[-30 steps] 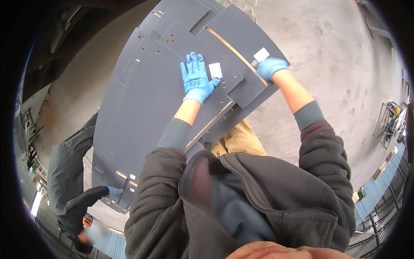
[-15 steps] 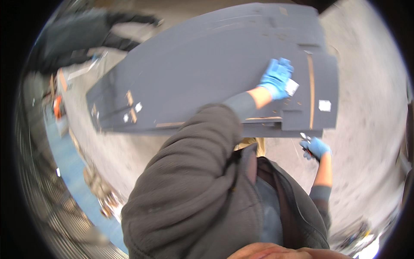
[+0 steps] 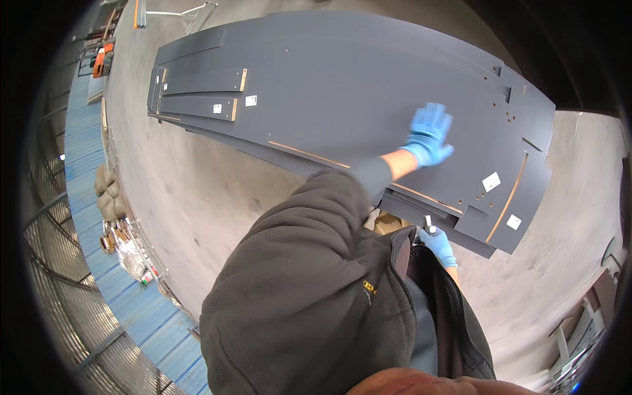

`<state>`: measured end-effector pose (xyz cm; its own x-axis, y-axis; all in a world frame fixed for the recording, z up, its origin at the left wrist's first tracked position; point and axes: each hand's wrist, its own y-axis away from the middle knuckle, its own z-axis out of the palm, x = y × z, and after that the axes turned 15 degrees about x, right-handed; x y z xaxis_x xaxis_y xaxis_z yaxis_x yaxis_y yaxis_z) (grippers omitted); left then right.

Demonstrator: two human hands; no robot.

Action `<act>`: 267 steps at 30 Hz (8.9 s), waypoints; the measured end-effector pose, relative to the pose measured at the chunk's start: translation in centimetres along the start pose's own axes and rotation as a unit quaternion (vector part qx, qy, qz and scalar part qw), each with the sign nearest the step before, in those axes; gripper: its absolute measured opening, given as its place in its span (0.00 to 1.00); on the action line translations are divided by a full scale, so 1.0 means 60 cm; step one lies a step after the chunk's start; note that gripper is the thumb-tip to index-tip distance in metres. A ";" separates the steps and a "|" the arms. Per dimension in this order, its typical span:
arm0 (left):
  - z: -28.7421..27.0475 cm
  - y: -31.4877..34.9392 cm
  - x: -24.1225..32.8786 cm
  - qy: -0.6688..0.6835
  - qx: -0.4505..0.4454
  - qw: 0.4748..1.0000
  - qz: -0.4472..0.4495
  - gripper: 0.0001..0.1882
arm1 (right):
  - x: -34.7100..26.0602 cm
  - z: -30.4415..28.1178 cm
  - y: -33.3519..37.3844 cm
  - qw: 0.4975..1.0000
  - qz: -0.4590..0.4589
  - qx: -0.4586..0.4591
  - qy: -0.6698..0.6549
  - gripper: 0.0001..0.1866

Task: The person lifts and stacks large gray panels on a workbench, using a handheld tool to mark or align them. They repeatedly lift panels, place them in a stack, and adjust alignment while a coworker assists nearby.

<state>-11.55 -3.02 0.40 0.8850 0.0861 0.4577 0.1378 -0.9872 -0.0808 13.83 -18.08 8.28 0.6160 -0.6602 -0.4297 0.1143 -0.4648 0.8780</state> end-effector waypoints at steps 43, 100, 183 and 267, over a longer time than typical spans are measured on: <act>-0.630 0.412 -1.031 -0.053 -0.053 0.928 -0.366 0.55 | -0.654 0.927 0.044 0.867 -0.233 -0.061 0.437 0.24; -1.298 0.462 -2.529 -0.084 0.032 0.894 -0.438 0.81 | -1.474 2.342 -0.149 0.854 -0.133 0.000 0.503 0.21; -1.299 0.428 -2.478 -0.142 -0.018 0.842 -0.520 0.78 | -1.568 2.297 -0.233 0.908 -0.107 0.018 0.404 0.25; -1.122 0.249 -2.071 -0.163 -0.161 0.973 0.018 0.64 | -1.269 1.685 -0.183 0.919 0.095 0.382 0.035 0.26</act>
<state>-149.39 -37.51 1.94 0.9880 0.0363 0.1504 0.0034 -0.9768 0.2139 -113.12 -22.34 10.03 0.6198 -0.7454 -0.2456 -0.5642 -0.6407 0.5208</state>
